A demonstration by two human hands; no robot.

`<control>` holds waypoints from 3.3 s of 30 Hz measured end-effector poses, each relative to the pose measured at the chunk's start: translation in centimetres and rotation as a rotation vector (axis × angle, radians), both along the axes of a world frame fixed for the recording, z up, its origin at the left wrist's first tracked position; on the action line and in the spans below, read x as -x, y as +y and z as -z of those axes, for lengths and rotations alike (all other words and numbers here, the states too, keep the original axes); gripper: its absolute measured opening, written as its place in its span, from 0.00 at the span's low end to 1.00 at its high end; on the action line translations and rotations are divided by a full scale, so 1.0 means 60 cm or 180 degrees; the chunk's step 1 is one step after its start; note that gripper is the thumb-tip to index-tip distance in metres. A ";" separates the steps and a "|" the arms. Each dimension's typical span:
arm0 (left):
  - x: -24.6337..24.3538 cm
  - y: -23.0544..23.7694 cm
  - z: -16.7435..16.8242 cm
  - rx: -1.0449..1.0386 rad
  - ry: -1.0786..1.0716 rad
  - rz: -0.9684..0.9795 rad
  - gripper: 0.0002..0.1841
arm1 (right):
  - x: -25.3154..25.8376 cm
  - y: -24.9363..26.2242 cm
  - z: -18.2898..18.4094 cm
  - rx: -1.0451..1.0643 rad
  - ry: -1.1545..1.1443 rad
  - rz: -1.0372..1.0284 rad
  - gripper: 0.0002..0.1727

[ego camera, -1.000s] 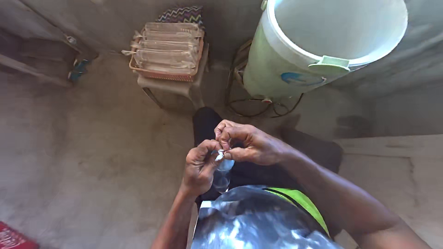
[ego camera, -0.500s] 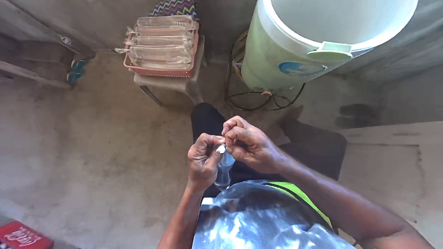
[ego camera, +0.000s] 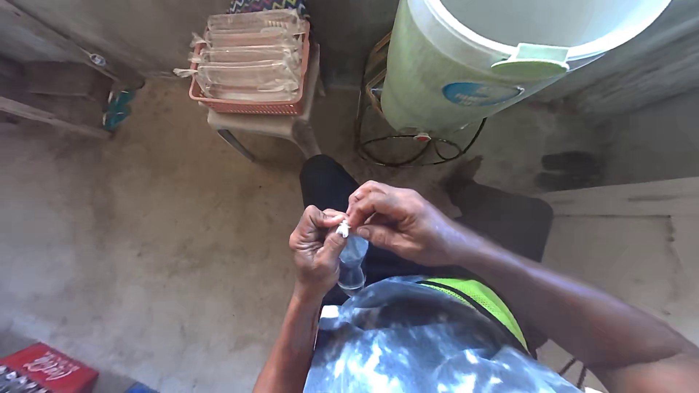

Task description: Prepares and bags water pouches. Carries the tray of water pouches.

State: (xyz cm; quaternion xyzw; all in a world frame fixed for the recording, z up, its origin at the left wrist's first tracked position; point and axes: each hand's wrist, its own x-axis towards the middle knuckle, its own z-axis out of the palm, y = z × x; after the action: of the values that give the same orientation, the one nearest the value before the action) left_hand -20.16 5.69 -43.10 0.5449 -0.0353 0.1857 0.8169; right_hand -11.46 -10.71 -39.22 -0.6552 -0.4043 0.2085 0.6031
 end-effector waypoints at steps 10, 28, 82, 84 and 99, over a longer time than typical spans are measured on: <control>0.000 0.011 -0.001 -0.0094 -0.0011 0.0322 0.08 | -0.059 0.016 -0.024 0.0459 -0.0003 -0.0823 0.06; -0.014 0.003 0.002 0.0120 -0.0066 0.0565 0.09 | -0.015 0.004 -0.037 0.0101 -0.1774 0.0320 0.09; -0.029 -0.004 0.004 -0.0976 -0.0068 0.0106 0.05 | -0.043 -0.002 -0.055 0.0989 0.0049 0.0249 0.29; -0.033 -0.012 0.006 -0.1058 -0.0103 0.0114 0.05 | -0.041 -0.007 -0.081 0.1454 -0.1282 -0.0158 0.26; 0.000 -0.016 -0.008 -0.0761 -0.0847 0.0775 0.03 | -0.022 -0.035 -0.090 0.1205 0.1154 -0.0912 0.18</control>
State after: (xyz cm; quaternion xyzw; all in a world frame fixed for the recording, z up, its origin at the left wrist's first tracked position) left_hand -20.15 4.74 -42.59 0.6003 -0.2302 0.1506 0.7510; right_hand -10.13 -12.79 -33.84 -0.6444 -0.3323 0.4768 0.4970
